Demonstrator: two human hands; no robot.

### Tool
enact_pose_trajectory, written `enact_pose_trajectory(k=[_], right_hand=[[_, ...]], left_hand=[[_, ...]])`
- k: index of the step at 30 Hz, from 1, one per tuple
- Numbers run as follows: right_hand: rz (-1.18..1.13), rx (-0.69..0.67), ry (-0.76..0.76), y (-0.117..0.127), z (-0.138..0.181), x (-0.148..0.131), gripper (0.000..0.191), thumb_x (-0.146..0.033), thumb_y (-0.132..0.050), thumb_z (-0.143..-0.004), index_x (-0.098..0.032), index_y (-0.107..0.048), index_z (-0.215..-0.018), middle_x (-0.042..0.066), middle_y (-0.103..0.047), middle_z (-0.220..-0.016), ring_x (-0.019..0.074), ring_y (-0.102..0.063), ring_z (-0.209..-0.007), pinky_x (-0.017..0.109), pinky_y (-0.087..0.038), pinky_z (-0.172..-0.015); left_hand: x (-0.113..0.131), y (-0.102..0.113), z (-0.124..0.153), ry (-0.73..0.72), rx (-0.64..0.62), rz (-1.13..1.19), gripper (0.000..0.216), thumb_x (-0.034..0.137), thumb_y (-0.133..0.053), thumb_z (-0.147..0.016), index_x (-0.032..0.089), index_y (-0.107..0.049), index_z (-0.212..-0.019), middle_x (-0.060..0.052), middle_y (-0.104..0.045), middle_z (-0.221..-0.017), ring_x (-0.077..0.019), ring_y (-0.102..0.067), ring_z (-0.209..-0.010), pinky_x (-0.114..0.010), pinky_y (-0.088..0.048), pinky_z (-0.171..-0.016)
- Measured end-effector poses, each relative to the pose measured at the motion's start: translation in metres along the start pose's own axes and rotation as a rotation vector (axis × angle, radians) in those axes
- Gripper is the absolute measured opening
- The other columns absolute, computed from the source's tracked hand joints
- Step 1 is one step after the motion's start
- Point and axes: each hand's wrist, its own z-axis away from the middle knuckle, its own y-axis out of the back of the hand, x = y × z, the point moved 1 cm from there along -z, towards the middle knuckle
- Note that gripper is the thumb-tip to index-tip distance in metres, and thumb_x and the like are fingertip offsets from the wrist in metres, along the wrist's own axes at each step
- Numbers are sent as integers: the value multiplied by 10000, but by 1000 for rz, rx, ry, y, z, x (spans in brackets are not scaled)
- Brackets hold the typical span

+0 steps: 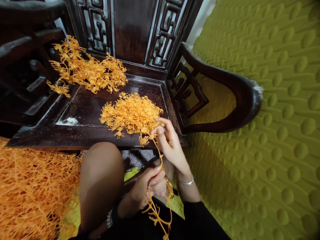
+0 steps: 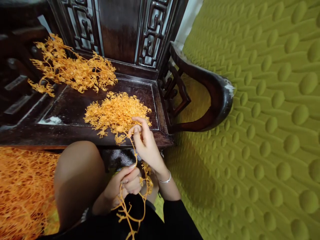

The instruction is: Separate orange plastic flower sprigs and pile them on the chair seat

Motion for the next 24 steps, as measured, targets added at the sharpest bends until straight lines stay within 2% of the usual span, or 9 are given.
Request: enact_pose_trajectory(k=[1,3,6,8,11,15,19,22,24], right_hand=[[60,-8,7,0,-1,2,225,-330,-423,-954,-231,-508,-1137,-7,-553,-786,68,-359,-481,218,-278,-452],[125,22,31,0,-3,3,214,-318,-439,-941,-191,-601,-1002,11,-571,-797,77,-417,-549,221,-319,-499],[130,198,85,1,-7,4,181,-332,-576,-872,-166,-608,-807,-10,-541,-677,88,-454,-591,222,-350,-545],[134,334,132,2,-8,5,303,-379,-634,-833,-166,-533,-643,-34,-466,-571,74,-394,-519,223,-315,-501],[59,529,278,4,-8,3,536,-452,-553,-882,-183,-326,-479,-54,-301,-448,57,-259,-414,239,-227,-430],[-102,674,521,1,-10,-15,610,-453,-436,-945,-188,-241,-431,-52,-231,-381,55,-222,-333,234,-188,-379],[-182,797,726,-2,-13,-46,605,-395,-455,-947,-188,-206,-435,-62,-179,-380,49,-186,-294,208,-179,-319],[-227,887,837,-1,-14,-65,539,-267,-354,-986,-177,-288,-459,-54,-122,-461,52,-214,-325,170,-258,-339],[-215,888,885,-2,-15,-74,500,-197,-306,-990,-190,-440,-508,-45,-114,-501,51,-226,-348,149,-302,-373]], left_hand=[[0,0,0,-4,4,-4,575,441,-563,-875,180,-228,-488,85,-146,-389,-56,-142,-380,-194,-236,-474],[0,0,0,-10,19,-13,577,450,-578,-863,178,-237,-487,85,-156,-385,-54,-156,-374,-190,-241,-472],[0,1,0,-17,62,-43,569,467,-594,-847,176,-261,-490,86,-173,-389,-53,-178,-381,-186,-255,-483],[0,1,0,-28,87,-69,563,473,-598,-843,174,-275,-491,85,-183,-397,-53,-190,-391,-187,-264,-495],[-1,1,1,-38,82,-105,564,482,-584,-852,176,-277,-490,86,-175,-397,-53,-181,-389,-197,-241,-483],[-1,-1,4,11,5,-134,571,499,-549,-878,178,-279,-491,89,-162,-398,-51,-165,-379,-220,-195,-465],[0,-5,9,32,-69,-154,578,512,-514,-901,181,-266,-497,86,-177,-399,-50,-169,-375,-232,-182,-461],[2,-9,12,13,-131,-177,575,496,-494,-921,178,-260,-503,85,-180,-398,-47,-166,-372,-233,-188,-457],[3,-12,15,-7,-196,-164,570,479,-465,-940,176,-247,-509,85,-174,-396,-45,-162,-366,-232,-195,-458]])
